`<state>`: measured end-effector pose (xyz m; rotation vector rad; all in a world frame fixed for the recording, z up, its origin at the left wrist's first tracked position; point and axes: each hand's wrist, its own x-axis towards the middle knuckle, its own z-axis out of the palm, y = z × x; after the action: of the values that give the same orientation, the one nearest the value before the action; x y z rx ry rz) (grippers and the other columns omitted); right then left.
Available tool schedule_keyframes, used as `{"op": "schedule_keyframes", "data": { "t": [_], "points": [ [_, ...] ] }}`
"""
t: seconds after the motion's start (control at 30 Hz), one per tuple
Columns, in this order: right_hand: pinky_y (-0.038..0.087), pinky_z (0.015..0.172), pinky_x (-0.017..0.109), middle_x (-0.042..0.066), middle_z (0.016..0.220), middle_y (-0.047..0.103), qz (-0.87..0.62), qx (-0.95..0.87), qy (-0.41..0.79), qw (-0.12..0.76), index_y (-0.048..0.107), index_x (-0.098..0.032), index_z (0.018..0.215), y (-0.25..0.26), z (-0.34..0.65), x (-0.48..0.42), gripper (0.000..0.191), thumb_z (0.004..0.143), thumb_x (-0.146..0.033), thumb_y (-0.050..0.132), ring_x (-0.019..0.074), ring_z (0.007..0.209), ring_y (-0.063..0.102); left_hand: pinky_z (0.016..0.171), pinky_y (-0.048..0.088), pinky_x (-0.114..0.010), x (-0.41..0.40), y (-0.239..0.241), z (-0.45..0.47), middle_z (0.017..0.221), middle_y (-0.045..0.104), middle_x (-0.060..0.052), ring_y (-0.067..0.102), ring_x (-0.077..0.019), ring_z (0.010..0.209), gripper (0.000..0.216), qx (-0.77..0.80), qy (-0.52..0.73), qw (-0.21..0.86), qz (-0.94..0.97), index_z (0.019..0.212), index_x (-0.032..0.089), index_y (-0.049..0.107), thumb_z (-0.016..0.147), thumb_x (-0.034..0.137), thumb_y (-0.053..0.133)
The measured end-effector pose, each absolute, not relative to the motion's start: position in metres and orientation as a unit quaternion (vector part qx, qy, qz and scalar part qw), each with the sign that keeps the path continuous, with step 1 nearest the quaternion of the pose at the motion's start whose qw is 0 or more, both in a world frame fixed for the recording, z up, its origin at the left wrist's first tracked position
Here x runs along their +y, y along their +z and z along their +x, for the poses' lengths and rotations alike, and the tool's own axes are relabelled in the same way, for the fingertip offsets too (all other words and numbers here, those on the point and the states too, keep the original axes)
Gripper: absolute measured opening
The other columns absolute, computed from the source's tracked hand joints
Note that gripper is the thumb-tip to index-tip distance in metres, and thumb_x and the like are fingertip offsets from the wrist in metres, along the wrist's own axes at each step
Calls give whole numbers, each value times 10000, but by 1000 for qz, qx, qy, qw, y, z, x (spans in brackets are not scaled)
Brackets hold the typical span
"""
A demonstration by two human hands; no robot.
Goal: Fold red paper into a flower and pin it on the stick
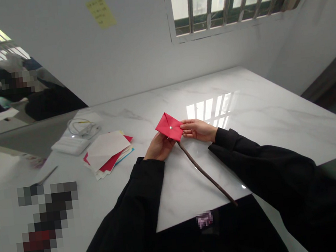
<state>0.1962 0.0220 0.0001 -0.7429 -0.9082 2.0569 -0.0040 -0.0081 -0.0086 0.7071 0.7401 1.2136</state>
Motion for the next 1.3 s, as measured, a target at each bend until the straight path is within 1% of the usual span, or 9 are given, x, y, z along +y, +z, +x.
{"op": "schedule_keyframes", "data": {
  "t": [0.13,0.27,0.5,0.67,0.77,0.87,1.0,1.13,1.3],
  "points": [
    [629,738,192,38,896,770,-296,-358,802,375,726,-151,1006,-1,196,23,125,907,-81,756,95,727,721,893,609,-322,-9,-7,-4,1138,790,-116,744,-260,1092,337,349,544,693,319,1134,164,751,849,318,843],
    [625,741,189,41,892,766,-295,-362,802,372,727,-142,1013,-1,196,24,135,900,-80,766,94,721,719,874,602,-311,-10,-5,-2,1132,785,-114,741,-250,1068,294,358,546,688,317,1098,162,755,855,310,832],
    [628,734,193,38,882,764,-280,-344,808,388,712,-148,1009,-3,197,25,133,903,-69,726,102,725,727,786,570,-260,-8,0,-5,1002,781,-64,718,-170,862,241,401,554,653,325,1002,176,755,826,314,844],
    [626,747,224,24,846,745,-320,-324,765,456,680,-181,975,1,200,27,162,864,-89,755,113,715,707,824,564,-291,-6,2,-16,896,786,-56,713,-173,804,310,475,551,540,423,936,179,728,697,250,912],
    [607,712,225,11,819,735,-351,-345,723,485,672,-188,970,3,201,28,164,853,-118,763,111,693,700,861,544,-293,-7,2,-16,916,793,-70,708,-185,845,222,525,520,433,516,880,181,757,706,209,893],
    [578,645,213,4,805,734,-377,-383,675,505,672,-194,989,3,202,28,168,852,-171,768,115,689,707,908,528,-284,-7,1,-14,941,790,-69,710,-197,914,168,532,522,391,540,874,193,783,730,164,864],
    [546,589,205,-9,807,733,-389,-432,627,519,656,-210,1005,-1,202,28,221,837,-256,792,116,677,703,947,538,-294,-2,4,-14,990,784,-81,727,-202,981,196,498,605,426,453,958,186,772,819,307,838],
    [539,578,210,-3,831,742,-384,-468,605,518,656,-211,1049,-3,200,26,279,835,-325,795,122,680,705,972,582,-368,-3,13,-12,1115,777,-136,751,-244,1042,513,432,622,548,355,1139,168,720,884,613,745],
    [540,576,220,7,822,750,-369,-499,607,496,667,-206,1045,-1,197,22,300,837,-375,803,134,685,708,936,599,-367,-15,17,2,1129,787,-138,756,-281,1063,566,419,571,579,405,1118,149,718,711,470,946]
  ]
}}
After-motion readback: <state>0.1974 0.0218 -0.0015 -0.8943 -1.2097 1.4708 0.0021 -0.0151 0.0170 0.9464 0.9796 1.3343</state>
